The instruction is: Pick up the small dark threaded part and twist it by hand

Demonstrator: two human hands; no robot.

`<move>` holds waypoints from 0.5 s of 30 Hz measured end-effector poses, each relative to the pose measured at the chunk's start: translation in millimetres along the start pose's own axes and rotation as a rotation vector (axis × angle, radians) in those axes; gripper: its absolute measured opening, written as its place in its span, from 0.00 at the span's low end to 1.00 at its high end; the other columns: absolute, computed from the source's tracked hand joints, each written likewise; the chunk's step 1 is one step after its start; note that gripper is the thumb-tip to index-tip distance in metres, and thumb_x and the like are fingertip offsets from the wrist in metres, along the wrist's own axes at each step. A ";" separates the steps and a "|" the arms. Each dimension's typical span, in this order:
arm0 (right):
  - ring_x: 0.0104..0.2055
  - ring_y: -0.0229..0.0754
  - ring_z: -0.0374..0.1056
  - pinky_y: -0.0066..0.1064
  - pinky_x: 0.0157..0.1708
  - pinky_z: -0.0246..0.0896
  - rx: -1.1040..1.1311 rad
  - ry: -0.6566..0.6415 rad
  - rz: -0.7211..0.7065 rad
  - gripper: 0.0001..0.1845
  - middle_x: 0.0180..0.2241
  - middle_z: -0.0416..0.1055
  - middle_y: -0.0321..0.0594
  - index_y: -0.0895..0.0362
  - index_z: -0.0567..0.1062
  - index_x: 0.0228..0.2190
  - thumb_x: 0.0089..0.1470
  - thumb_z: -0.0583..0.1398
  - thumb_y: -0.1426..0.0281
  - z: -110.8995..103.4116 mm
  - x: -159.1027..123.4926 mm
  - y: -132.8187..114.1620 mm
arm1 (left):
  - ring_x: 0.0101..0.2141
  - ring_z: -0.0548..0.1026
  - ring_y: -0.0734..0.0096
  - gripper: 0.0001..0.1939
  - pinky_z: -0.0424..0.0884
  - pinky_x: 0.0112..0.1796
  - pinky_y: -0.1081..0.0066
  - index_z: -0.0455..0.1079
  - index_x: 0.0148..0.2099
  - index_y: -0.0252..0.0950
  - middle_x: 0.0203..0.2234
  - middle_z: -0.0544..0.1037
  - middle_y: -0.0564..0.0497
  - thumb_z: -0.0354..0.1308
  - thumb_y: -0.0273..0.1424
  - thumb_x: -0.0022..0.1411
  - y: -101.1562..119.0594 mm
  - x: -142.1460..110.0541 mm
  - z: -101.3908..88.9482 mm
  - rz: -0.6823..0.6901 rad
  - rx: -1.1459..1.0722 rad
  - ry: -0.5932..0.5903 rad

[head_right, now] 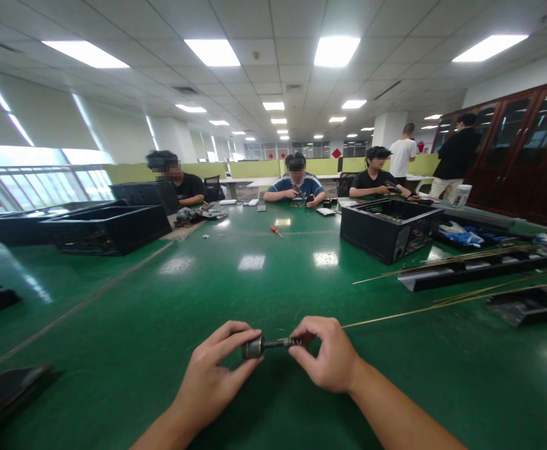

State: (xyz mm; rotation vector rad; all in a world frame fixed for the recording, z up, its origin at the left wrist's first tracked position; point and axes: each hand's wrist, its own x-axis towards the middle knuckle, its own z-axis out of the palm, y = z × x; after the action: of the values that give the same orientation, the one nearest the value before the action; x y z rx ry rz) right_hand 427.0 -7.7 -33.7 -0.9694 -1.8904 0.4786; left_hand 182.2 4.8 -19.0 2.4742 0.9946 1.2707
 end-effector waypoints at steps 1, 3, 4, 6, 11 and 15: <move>0.29 0.40 0.71 0.29 0.33 0.63 0.003 -0.011 -0.004 0.02 0.26 0.75 0.38 0.58 0.77 0.30 0.50 0.64 0.73 -1.2 0.0 1.3 | 0.38 0.77 0.68 0.16 0.75 0.39 0.70 0.75 0.50 0.42 0.39 0.76 0.48 0.63 0.25 0.59 0.5 0.4 -0.3 0.002 0.001 0.000; 0.30 0.41 0.72 0.30 0.34 0.64 -0.001 -0.020 -0.006 0.03 0.28 0.76 0.39 0.57 0.77 0.31 0.49 0.64 0.73 -3.7 0.1 4.3 | 0.38 0.77 0.68 0.16 0.76 0.39 0.70 0.75 0.49 0.42 0.39 0.77 0.48 0.63 0.25 0.58 1.5 1.2 -1.1 -0.003 0.008 0.001; 0.30 0.41 0.72 0.31 0.35 0.64 -0.009 -0.016 -0.004 0.04 0.28 0.76 0.39 0.57 0.76 0.31 0.49 0.64 0.74 -4.9 0.1 5.7 | 0.39 0.78 0.67 0.16 0.76 0.40 0.69 0.76 0.49 0.42 0.39 0.77 0.48 0.63 0.26 0.58 2.0 1.4 -1.7 -0.010 0.013 0.004; 0.30 0.41 0.72 0.31 0.35 0.65 -0.025 -0.002 0.004 0.05 0.28 0.76 0.39 0.57 0.76 0.31 0.48 0.64 0.74 -7.1 0.4 8.1 | 0.39 0.78 0.67 0.16 0.76 0.41 0.69 0.76 0.49 0.42 0.39 0.77 0.48 0.63 0.26 0.58 2.6 1.7 -2.8 -0.026 0.025 0.013; 0.30 0.41 0.72 0.31 0.34 0.65 -0.041 0.002 0.006 0.04 0.28 0.76 0.39 0.57 0.75 0.31 0.49 0.64 0.73 -11.0 2.3 12.6 | 0.40 0.78 0.64 0.14 0.76 0.42 0.65 0.74 0.48 0.41 0.39 0.78 0.48 0.63 0.30 0.58 0.3 3.7 -6.0 -0.120 0.085 -0.055; 0.31 0.42 0.72 0.31 0.34 0.65 -0.101 0.066 0.044 0.03 0.28 0.76 0.39 0.58 0.76 0.32 0.52 0.62 0.72 -14.4 4.6 22.1 | 0.40 0.79 0.62 0.13 0.76 0.44 0.62 0.70 0.50 0.39 0.40 0.80 0.47 0.58 0.33 0.63 -8.7 6.5 -17.4 -0.257 0.142 -0.146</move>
State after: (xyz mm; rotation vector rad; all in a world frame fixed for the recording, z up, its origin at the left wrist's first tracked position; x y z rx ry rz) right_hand 447.7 8.5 -38.7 -1.0825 -1.8515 0.3753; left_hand 167.2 13.2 -7.9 2.3988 1.3525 0.9577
